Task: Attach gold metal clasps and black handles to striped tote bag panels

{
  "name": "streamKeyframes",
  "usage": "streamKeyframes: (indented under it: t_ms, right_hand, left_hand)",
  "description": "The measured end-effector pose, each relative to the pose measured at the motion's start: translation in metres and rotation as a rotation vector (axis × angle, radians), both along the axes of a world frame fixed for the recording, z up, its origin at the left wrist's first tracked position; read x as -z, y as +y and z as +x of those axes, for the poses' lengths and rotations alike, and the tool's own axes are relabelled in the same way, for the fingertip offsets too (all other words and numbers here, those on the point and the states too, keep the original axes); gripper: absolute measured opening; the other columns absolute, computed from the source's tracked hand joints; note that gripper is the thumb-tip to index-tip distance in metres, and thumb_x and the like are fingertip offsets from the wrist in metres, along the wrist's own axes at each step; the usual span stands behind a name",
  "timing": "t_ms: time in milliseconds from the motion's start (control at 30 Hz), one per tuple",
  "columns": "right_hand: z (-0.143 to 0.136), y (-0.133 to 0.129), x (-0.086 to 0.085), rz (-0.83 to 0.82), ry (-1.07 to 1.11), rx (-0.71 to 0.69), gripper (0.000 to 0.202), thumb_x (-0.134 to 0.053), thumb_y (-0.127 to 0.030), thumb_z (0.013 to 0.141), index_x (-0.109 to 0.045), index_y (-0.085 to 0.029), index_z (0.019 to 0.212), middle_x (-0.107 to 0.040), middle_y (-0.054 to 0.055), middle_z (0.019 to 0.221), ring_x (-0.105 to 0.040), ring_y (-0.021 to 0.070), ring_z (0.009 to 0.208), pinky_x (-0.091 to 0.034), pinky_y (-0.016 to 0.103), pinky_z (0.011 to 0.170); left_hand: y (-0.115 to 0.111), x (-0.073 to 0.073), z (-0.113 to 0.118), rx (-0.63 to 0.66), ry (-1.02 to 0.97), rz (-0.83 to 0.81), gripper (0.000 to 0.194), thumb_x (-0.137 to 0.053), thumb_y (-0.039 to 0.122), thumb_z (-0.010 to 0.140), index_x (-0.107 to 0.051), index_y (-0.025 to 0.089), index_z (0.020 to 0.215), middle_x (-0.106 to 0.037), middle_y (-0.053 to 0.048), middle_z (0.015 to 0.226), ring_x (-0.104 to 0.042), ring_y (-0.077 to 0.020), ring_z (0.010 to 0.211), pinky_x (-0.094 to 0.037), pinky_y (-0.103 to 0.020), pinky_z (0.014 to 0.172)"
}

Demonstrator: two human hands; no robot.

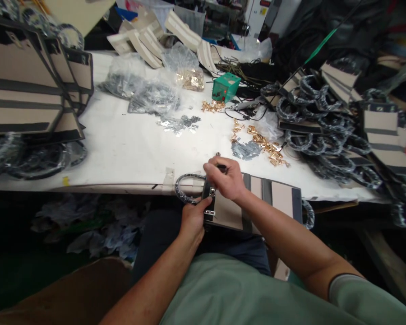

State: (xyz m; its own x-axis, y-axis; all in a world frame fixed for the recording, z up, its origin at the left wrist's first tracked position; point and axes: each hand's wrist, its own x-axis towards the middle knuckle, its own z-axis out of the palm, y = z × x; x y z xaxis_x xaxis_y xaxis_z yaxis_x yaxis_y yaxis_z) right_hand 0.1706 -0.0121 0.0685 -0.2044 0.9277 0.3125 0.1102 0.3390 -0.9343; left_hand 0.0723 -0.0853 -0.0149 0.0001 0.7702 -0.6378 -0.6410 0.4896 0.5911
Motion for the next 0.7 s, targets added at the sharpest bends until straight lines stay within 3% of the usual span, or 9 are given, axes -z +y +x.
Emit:
streamKeyframes:
  t_ms: [100,200,367,533,633,700]
  right_hand:
    - [0.005,-0.006,-0.002,0.088,0.159,0.079,0.040,-0.058,-0.044,0.096,-0.048,-0.022,0.064,-0.046,-0.004,0.058,-0.040,0.0106,0.050,-0.034,0.026,0.050]
    - [0.002,-0.012,0.015,0.111,0.129,0.115,0.038,-0.060,-0.042,0.095,-0.049,-0.022,0.064,-0.049,-0.003,0.058,-0.042,0.0111,0.052,-0.036,0.027,0.052]
    - [0.011,-0.010,0.043,0.011,0.106,0.163,0.038,-0.062,-0.041,0.094,-0.050,-0.021,0.064,-0.049,-0.005,0.055,-0.042,0.0101,0.049,-0.036,0.025,0.050]
    - [0.028,0.006,0.043,-0.065,0.380,0.323,0.039,-0.063,-0.045,0.090,-0.042,-0.024,0.065,-0.043,-0.008,0.049,-0.039,0.0089,0.039,-0.033,0.023,0.042]
    - [0.030,0.017,0.042,-0.133,0.405,0.309,0.038,-0.065,-0.044,0.088,-0.043,-0.023,0.066,-0.044,-0.009,0.049,-0.039,0.0081,0.039,-0.036,0.022,0.041]
    - [0.031,0.027,0.043,-0.196,0.443,0.305,0.037,-0.065,-0.043,0.088,-0.043,-0.023,0.066,-0.044,-0.008,0.051,-0.040,0.0077,0.039,-0.037,0.022,0.040]
  left_hand:
    - [-0.001,0.002,0.000,0.034,-0.002,0.015,0.031,-0.086,0.024,0.058,-0.078,0.008,0.083,-0.077,-0.010,0.073,-0.071,-0.0207,0.059,-0.055,-0.029,0.059]
    - [-0.001,0.001,-0.001,0.010,0.010,0.011,0.030,-0.087,0.024,0.057,-0.078,0.009,0.081,-0.077,-0.009,0.071,-0.070,-0.0202,0.058,-0.055,-0.029,0.058]
    - [-0.001,-0.001,-0.001,0.019,0.003,0.000,0.030,-0.086,0.023,0.056,-0.076,0.009,0.080,-0.076,-0.009,0.069,-0.071,-0.0207,0.059,-0.055,-0.028,0.059]
    - [0.001,0.001,-0.003,0.094,0.026,-0.016,0.033,-0.084,0.025,0.061,-0.076,0.008,0.088,-0.077,-0.010,0.075,-0.072,-0.0218,0.064,-0.057,-0.030,0.063]
    - [-0.006,0.004,-0.016,0.231,0.086,0.057,0.038,-0.082,0.033,0.069,-0.074,0.010,0.097,-0.078,-0.012,0.086,-0.074,-0.0237,0.075,-0.059,-0.033,0.070]
    - [-0.016,0.006,-0.032,0.285,0.261,0.162,0.042,-0.078,0.040,0.076,-0.072,0.012,0.106,-0.077,-0.013,0.098,-0.073,-0.0259,0.088,-0.059,-0.037,0.078]
